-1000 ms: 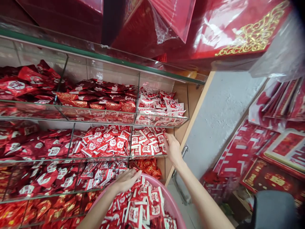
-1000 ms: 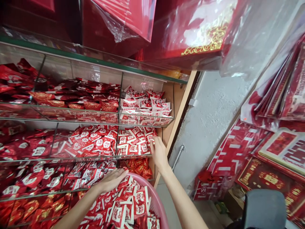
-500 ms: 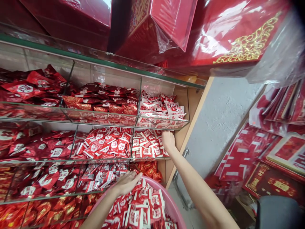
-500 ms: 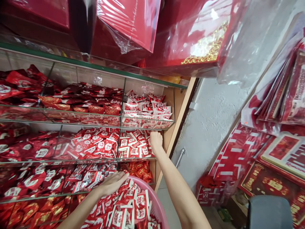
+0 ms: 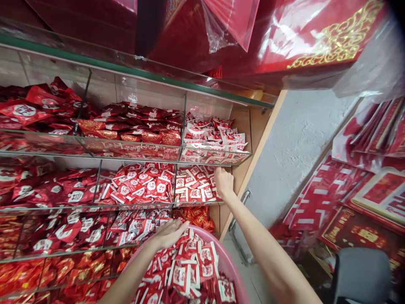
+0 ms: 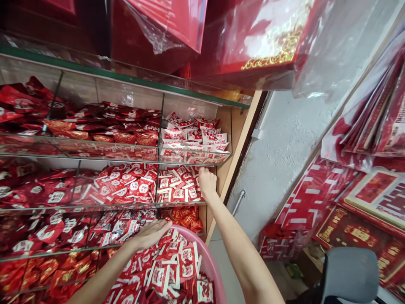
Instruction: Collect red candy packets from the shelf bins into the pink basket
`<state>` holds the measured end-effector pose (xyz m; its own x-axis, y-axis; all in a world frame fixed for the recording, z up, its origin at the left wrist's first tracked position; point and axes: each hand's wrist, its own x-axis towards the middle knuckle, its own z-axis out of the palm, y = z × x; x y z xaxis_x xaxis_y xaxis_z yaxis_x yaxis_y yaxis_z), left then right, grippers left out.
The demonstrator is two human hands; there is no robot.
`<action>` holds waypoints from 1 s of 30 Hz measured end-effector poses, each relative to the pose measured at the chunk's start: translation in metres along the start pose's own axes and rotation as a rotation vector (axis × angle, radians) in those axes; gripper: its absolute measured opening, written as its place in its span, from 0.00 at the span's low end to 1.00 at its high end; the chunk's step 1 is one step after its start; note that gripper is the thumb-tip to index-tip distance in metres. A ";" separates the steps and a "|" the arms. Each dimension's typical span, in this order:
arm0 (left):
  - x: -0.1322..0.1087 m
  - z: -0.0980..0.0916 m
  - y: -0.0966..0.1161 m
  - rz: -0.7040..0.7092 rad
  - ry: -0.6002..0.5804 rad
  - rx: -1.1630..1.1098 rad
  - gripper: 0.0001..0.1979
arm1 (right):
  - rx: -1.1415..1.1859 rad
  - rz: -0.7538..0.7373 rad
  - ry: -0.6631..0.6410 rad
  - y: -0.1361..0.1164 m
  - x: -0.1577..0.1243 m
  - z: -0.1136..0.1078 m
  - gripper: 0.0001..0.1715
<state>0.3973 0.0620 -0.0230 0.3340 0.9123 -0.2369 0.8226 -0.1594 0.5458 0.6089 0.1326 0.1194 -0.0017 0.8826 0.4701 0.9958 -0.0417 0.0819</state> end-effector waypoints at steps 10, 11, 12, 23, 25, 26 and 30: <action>0.004 0.000 0.002 -0.005 -0.009 0.031 0.41 | 0.463 -0.209 0.371 0.009 -0.090 0.009 0.19; 0.004 -0.001 0.003 0.002 -0.007 0.032 0.41 | 0.535 -0.258 0.342 0.011 -0.104 0.008 0.18; 0.004 -0.001 0.004 0.009 -0.004 0.034 0.41 | 0.610 -0.312 0.287 0.012 -0.118 0.007 0.16; 0.005 -0.001 0.005 0.001 -0.002 0.097 0.40 | 0.894 -0.314 -0.288 0.032 -0.210 0.004 0.15; 0.005 -0.001 0.006 0.006 0.005 0.101 0.40 | 0.854 -0.320 -0.347 0.032 -0.216 0.005 0.15; 0.005 -0.001 0.006 0.010 0.010 0.101 0.39 | 0.837 -0.326 -0.372 0.032 -0.218 0.006 0.15; 0.005 -0.001 0.005 0.022 0.014 0.077 0.39 | 0.766 -0.333 -0.423 0.029 -0.222 0.012 0.14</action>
<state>0.4030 0.0659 -0.0203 0.3463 0.9135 -0.2135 0.8481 -0.2076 0.4874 0.6394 -0.0586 0.0066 -0.4137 0.8969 0.1559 0.7392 0.4309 -0.5175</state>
